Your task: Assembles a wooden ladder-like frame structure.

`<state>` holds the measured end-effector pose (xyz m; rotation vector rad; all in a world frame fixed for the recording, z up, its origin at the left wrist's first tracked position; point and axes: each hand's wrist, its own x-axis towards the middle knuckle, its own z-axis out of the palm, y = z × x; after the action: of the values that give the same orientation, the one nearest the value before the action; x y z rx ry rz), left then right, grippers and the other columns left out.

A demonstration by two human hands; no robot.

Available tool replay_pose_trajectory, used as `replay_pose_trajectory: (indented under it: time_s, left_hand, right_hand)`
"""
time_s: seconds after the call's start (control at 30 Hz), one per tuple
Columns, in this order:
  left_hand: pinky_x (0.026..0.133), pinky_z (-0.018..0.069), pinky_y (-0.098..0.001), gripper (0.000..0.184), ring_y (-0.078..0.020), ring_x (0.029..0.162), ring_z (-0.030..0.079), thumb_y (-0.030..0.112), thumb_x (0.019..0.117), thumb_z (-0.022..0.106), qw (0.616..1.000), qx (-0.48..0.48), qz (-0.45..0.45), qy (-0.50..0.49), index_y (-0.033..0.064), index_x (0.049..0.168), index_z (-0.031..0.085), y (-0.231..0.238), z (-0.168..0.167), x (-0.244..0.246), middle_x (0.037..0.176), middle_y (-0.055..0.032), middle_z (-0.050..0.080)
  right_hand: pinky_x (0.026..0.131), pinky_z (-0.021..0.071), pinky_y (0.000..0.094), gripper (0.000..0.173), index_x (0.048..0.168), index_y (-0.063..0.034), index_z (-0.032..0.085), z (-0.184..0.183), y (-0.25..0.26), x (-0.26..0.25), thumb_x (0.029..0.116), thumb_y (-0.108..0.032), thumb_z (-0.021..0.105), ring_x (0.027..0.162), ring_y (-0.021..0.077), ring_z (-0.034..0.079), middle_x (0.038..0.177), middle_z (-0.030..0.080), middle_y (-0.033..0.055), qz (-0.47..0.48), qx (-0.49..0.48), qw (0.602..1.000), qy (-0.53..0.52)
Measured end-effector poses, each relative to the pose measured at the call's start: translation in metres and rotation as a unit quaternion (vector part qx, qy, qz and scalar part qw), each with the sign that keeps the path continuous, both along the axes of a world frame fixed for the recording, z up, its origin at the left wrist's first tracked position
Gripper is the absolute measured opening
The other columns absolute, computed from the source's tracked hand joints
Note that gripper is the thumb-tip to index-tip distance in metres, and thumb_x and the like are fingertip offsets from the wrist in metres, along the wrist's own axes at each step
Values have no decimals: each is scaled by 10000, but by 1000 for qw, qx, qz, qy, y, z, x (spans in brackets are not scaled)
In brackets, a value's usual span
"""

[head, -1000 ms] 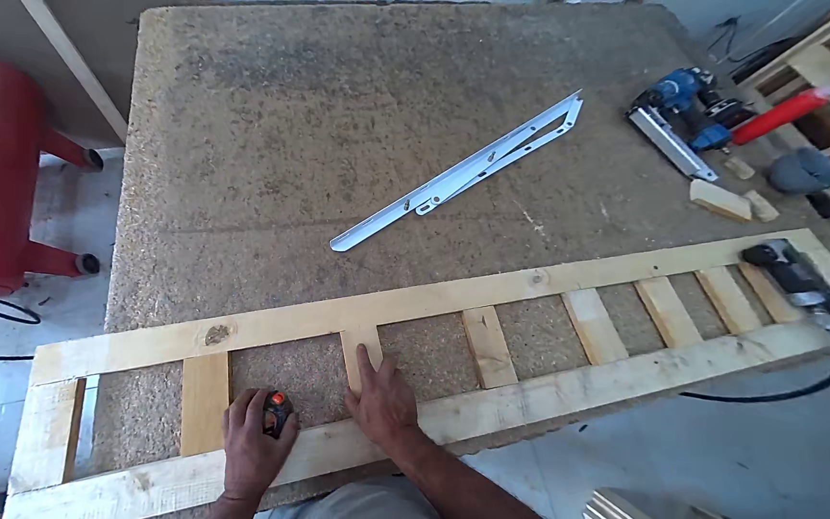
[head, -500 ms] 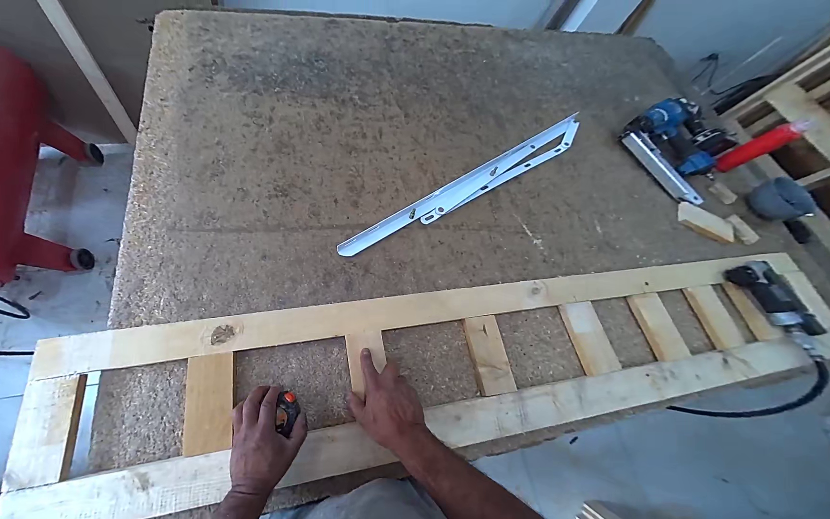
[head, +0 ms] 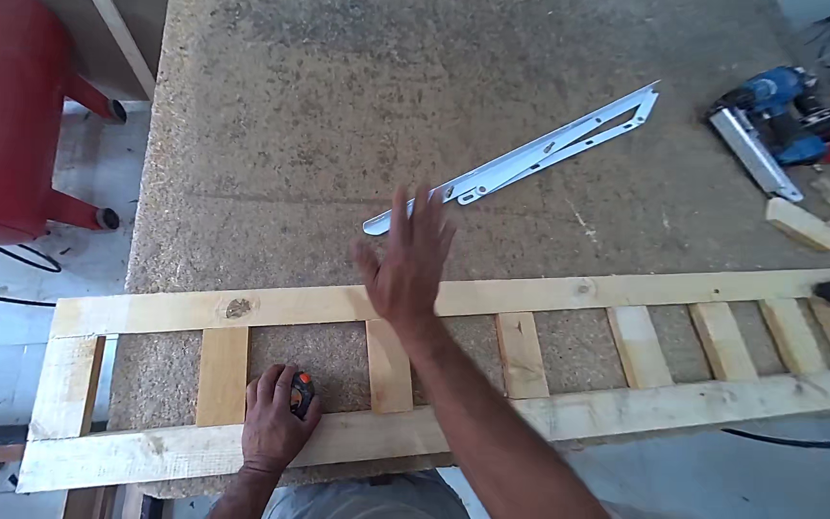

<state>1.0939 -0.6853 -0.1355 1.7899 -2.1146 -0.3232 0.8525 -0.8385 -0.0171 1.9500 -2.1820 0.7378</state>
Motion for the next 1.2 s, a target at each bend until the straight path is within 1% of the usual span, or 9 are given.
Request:
replay_pose_trajectory:
  time_s: [0.07,0.17,0.37,0.5,0.77,0.9,1.03,1.13,1.2]
  left_hand:
    - [988,533,-516,655,-395,1173,640,541,832,657,1000,2,-1,-4,77,1294,684,-1,0,0,1274,-195,669]
    - [977,541,-501,644,-386,1171,640,533,828,658,1000,3,6,-15,90,1295,686,0,0,0,1267,-180,674]
    - [963,535,-521,657,-390,1158,638,560,847,618,1000,-17,-5,-5,99,1312,668,1,-4,-1,1291,-179,660]
    - [978,505,-584,701,-442,1178,610,579,849,614,1000,-12,-15,7,81,1341,638,4,-5,1,1318,-222,627]
    - [1039,436,-643,733,-511,1238,554,561,839,646,999,18,-16,27,30,1345,625,4,6,-8,1355,-276,589]
    - [1123,422,-577,745,-425,1333,532,566,827,738,995,94,-10,30,91,1388,618,-1,16,-15,1438,-215,569]
    - [1120,434,-524,701,-357,1301,561,515,797,771,993,114,13,40,105,1354,653,-6,25,-16,1382,-165,618]
    - [1106,458,-512,710,-348,1291,572,458,783,813,981,153,-2,116,66,1351,643,-3,57,-42,1377,-180,615]
    - [1114,468,-483,761,-328,1302,573,414,793,828,950,229,-24,209,15,1395,587,3,83,-70,1403,-208,585]
  right_hand:
    - [1230,105,716,933,1615,-104,331,-95,21,6,970,-777,287,1577,404,160,1684,257,196,14,91,996,19]
    - [1228,93,708,976,1642,-136,267,-131,27,5,949,-817,172,1592,375,107,1718,186,138,33,198,979,38]
    - [1249,114,680,866,1614,-112,343,-95,88,-4,1000,-722,298,1592,353,132,1697,218,193,38,171,984,-40]
    - [1215,263,672,720,1507,-198,540,-94,150,5,943,-645,550,1518,361,355,1602,447,141,105,247,962,-38]
    - [1277,155,594,788,1590,-203,410,-80,150,-17,953,-643,555,1576,288,229,1671,338,95,161,317,930,-93]
    - [1240,316,529,727,1512,-89,520,-81,191,-48,979,-583,544,1487,339,407,1573,471,177,86,239,955,-156]
    - [1211,319,616,735,1511,9,472,-82,237,-96,979,-482,600,1483,464,365,1580,394,297,37,220,958,-181]
    - [1112,438,612,715,1502,79,436,-47,252,-112,943,-268,717,1326,487,536,1450,509,347,29,289,922,-257]
    - [991,548,550,817,1547,67,356,-28,248,-102,921,-266,762,1155,403,663,1371,595,285,75,352,867,-344]
